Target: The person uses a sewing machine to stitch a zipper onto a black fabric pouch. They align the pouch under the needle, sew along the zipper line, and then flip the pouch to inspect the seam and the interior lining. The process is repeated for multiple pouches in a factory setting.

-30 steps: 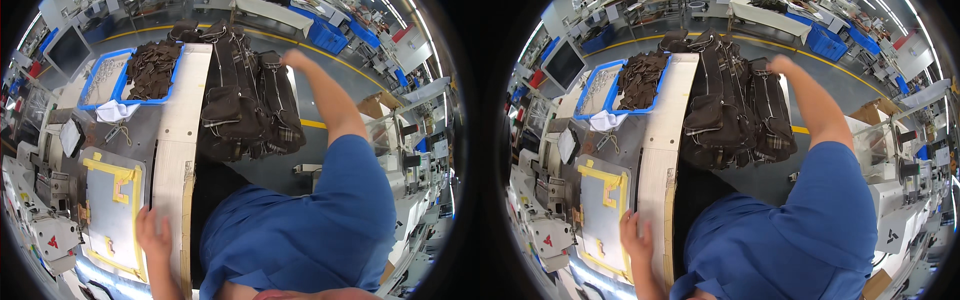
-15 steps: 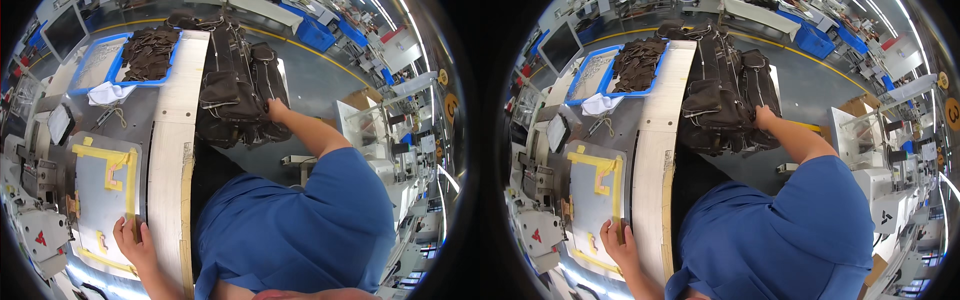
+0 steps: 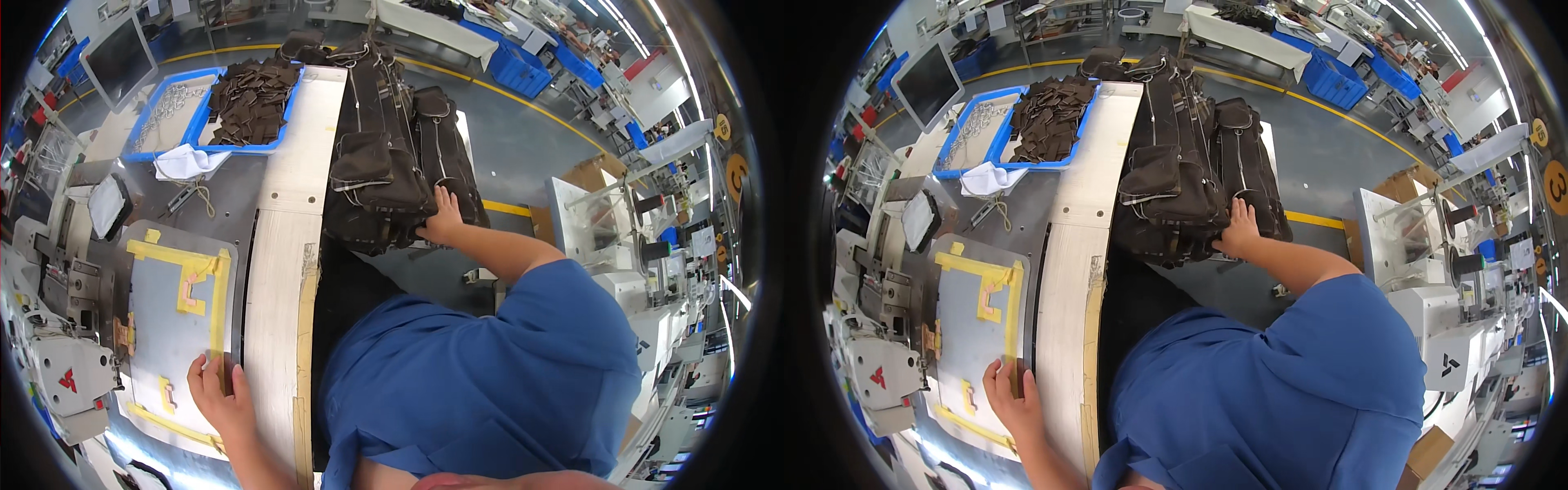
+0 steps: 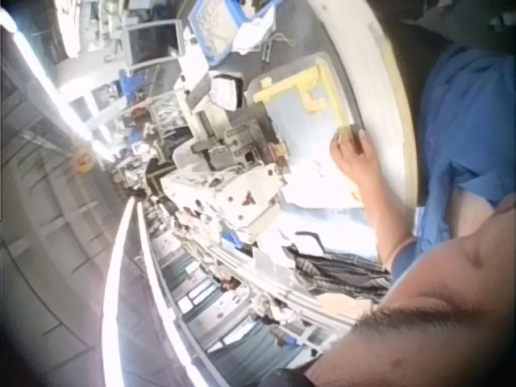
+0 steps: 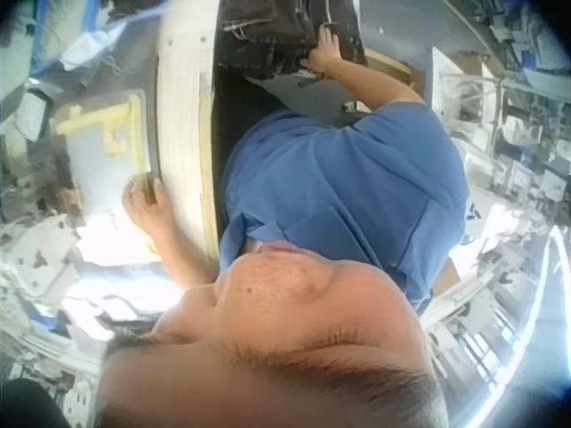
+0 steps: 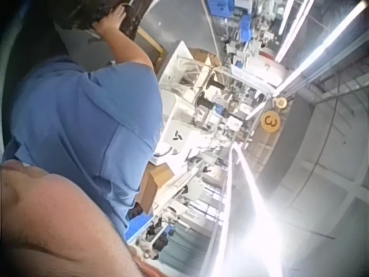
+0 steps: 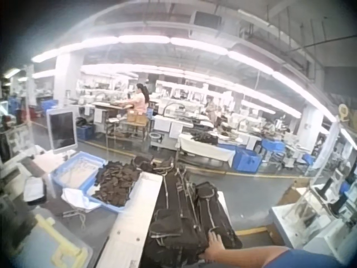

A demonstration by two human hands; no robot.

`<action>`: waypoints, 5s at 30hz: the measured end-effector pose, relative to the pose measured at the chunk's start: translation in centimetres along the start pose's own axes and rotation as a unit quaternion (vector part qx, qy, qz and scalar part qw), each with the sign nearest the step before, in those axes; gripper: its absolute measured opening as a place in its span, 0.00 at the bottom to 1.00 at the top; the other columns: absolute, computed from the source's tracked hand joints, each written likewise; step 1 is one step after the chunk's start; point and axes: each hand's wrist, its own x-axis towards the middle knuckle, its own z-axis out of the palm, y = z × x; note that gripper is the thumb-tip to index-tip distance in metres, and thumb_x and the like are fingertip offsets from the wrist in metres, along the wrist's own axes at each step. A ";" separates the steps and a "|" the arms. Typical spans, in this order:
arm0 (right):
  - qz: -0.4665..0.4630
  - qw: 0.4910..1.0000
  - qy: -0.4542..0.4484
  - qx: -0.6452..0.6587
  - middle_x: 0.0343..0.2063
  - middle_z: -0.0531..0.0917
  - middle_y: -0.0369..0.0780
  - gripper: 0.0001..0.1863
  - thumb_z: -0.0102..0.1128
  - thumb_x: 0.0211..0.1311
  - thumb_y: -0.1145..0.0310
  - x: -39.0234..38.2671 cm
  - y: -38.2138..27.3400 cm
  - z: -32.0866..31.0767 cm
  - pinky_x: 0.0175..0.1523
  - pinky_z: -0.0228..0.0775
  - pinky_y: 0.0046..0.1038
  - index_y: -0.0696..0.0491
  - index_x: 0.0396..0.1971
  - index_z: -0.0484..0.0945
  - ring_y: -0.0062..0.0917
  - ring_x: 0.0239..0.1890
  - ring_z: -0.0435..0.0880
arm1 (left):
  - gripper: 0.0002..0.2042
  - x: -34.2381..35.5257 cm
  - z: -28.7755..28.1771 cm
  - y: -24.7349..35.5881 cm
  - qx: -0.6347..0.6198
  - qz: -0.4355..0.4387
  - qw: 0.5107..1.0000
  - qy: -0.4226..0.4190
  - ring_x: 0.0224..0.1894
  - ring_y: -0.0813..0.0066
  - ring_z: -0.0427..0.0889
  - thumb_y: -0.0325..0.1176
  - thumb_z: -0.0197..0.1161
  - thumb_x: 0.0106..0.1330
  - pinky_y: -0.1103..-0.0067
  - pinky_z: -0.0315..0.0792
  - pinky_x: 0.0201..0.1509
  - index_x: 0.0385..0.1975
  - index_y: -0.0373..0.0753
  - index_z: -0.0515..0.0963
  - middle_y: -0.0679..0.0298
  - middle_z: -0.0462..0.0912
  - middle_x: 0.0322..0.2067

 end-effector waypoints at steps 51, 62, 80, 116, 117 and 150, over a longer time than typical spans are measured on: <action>-0.667 0.666 0.085 0.322 0.28 0.79 0.37 0.04 0.68 0.64 0.78 -4.8 -38.5 -24.9 0.35 0.68 0.25 0.58 0.36 0.82 0.20 0.27 0.75 | 0.16 -36.4 -35.6 -19.1 0.410 -0.513 0.680 0.325 0.44 0.39 0.87 0.39 0.60 0.77 0.56 0.78 0.51 0.40 0.30 0.85 0.40 0.88 0.37; -0.812 0.488 -0.107 0.302 0.44 0.88 0.44 0.26 0.81 0.55 0.63 -15.3 -42.0 -30.8 0.45 0.81 0.31 0.56 0.53 0.84 0.32 0.43 0.87 | 0.08 -9.8 -24.3 1.4 -0.173 -0.150 0.826 0.516 0.40 0.88 0.69 0.30 0.51 0.82 0.85 0.64 0.48 0.37 0.38 0.73 0.71 0.77 0.36; -0.807 0.463 -0.334 0.152 0.21 0.81 0.51 0.07 0.61 0.59 0.72 -19.2 -39.4 -29.3 0.36 0.72 0.44 0.61 0.30 0.78 0.46 0.26 0.81 | 0.26 -5.1 -12.5 2.5 0.110 0.004 0.922 0.371 0.46 0.61 0.76 0.30 0.77 0.57 0.67 0.69 0.55 0.55 0.34 0.75 0.56 0.77 0.47; -0.659 0.492 -0.327 0.465 0.50 0.90 0.39 0.26 0.78 0.62 0.71 -14.7 -45.0 -34.7 0.60 0.79 0.30 0.59 0.60 0.82 0.20 0.52 0.86 | 0.15 3.5 -12.2 -0.7 -0.492 -0.214 0.837 0.106 0.43 0.79 0.86 0.25 0.77 0.67 0.76 0.81 0.48 0.52 0.32 0.85 0.63 0.91 0.41; -0.670 0.506 -0.315 0.443 0.50 0.90 0.39 0.27 0.78 0.61 0.71 -14.7 -45.0 -34.7 0.60 0.79 0.30 0.59 0.61 0.82 0.20 0.51 0.86 | 0.15 3.7 -12.2 -0.4 -0.496 -0.226 0.830 0.115 0.42 0.79 0.86 0.26 0.77 0.67 0.76 0.81 0.48 0.52 0.32 0.85 0.64 0.91 0.40; -0.730 0.501 -0.308 0.347 0.47 0.90 0.44 0.21 0.71 0.66 0.67 -13.8 -43.6 -34.2 0.58 0.77 0.32 0.53 0.59 0.84 0.31 0.48 0.86 | 0.20 1.5 -10.8 2.7 0.181 0.102 0.962 0.175 0.40 0.61 0.79 0.25 0.83 0.43 0.65 0.70 0.47 0.40 0.44 0.88 0.66 0.81 0.37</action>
